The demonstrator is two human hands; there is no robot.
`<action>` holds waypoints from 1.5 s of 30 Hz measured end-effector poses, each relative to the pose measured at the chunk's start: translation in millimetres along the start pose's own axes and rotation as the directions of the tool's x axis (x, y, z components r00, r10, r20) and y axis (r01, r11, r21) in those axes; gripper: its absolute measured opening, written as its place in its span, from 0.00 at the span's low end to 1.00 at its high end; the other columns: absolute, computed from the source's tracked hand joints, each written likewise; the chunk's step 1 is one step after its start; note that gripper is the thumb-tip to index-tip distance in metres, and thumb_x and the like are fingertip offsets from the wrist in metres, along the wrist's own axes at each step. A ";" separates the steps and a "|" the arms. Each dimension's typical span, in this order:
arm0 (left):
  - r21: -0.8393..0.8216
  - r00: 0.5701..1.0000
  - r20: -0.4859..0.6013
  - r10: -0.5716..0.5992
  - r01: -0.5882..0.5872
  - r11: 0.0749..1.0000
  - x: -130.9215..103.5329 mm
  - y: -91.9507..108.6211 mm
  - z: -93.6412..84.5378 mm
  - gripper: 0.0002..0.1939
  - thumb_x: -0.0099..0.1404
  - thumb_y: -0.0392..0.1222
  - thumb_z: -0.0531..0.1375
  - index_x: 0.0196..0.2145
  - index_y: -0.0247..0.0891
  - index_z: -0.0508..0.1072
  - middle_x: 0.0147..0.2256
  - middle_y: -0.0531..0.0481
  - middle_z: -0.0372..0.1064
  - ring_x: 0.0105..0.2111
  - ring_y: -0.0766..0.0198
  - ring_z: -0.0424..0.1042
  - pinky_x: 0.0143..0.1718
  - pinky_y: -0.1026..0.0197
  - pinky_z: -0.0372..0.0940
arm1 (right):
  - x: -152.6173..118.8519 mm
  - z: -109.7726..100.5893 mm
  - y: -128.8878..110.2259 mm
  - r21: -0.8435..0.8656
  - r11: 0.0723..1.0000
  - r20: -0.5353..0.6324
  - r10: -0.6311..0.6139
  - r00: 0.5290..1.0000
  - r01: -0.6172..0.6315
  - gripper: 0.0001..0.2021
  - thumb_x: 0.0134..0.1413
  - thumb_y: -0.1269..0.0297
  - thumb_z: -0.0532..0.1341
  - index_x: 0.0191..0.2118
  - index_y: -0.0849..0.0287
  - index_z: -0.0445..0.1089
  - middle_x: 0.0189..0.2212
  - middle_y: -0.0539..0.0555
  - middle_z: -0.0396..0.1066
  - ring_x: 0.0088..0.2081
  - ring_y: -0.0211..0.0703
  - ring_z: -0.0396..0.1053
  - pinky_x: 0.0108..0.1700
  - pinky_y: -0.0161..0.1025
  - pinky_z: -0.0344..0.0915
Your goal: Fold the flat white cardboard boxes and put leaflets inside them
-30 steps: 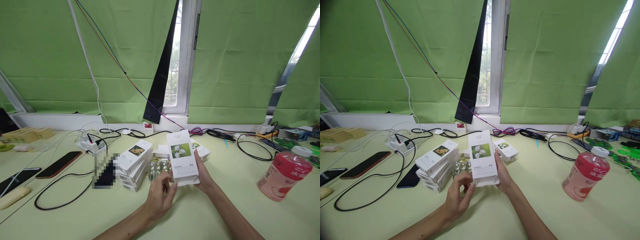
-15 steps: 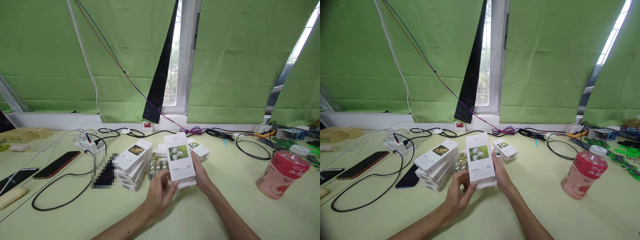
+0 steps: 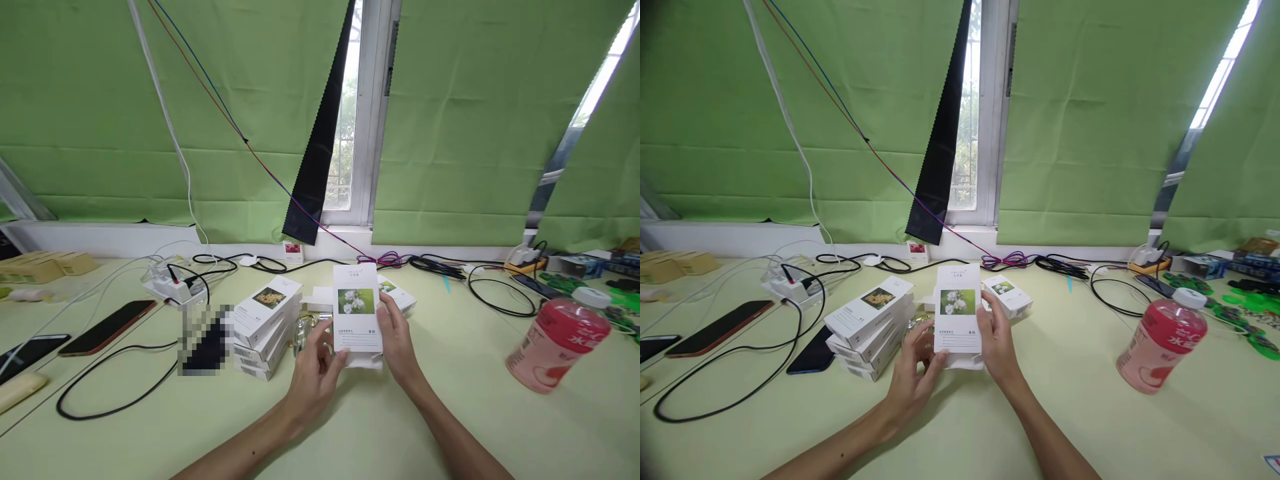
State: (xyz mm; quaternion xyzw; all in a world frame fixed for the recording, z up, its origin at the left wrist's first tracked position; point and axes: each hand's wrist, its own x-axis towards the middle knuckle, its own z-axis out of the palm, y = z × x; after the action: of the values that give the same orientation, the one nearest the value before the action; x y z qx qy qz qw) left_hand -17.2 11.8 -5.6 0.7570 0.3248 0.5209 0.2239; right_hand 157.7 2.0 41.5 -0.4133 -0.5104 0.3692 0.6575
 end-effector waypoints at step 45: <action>-0.333 0.926 0.025 -0.377 0.364 0.870 11.3 8.4 -6.7 0.33 0.68 0.58 0.59 0.64 0.37 0.65 0.23 0.54 0.66 0.16 0.70 0.61 0.17 0.67 0.61 | 17.9 -30.5 2.2 0.025 1.000 0.449 -0.003 0.893 -0.010 0.26 0.59 0.54 0.66 0.62 0.47 0.67 0.43 0.54 0.71 0.33 0.39 0.67 0.42 0.41 0.71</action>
State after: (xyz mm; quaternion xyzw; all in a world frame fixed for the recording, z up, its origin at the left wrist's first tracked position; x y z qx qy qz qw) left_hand -18.5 14.2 9.8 0.6213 0.3762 0.5308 0.4368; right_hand 191.0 14.1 41.9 -0.3088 -0.6427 0.4628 0.5267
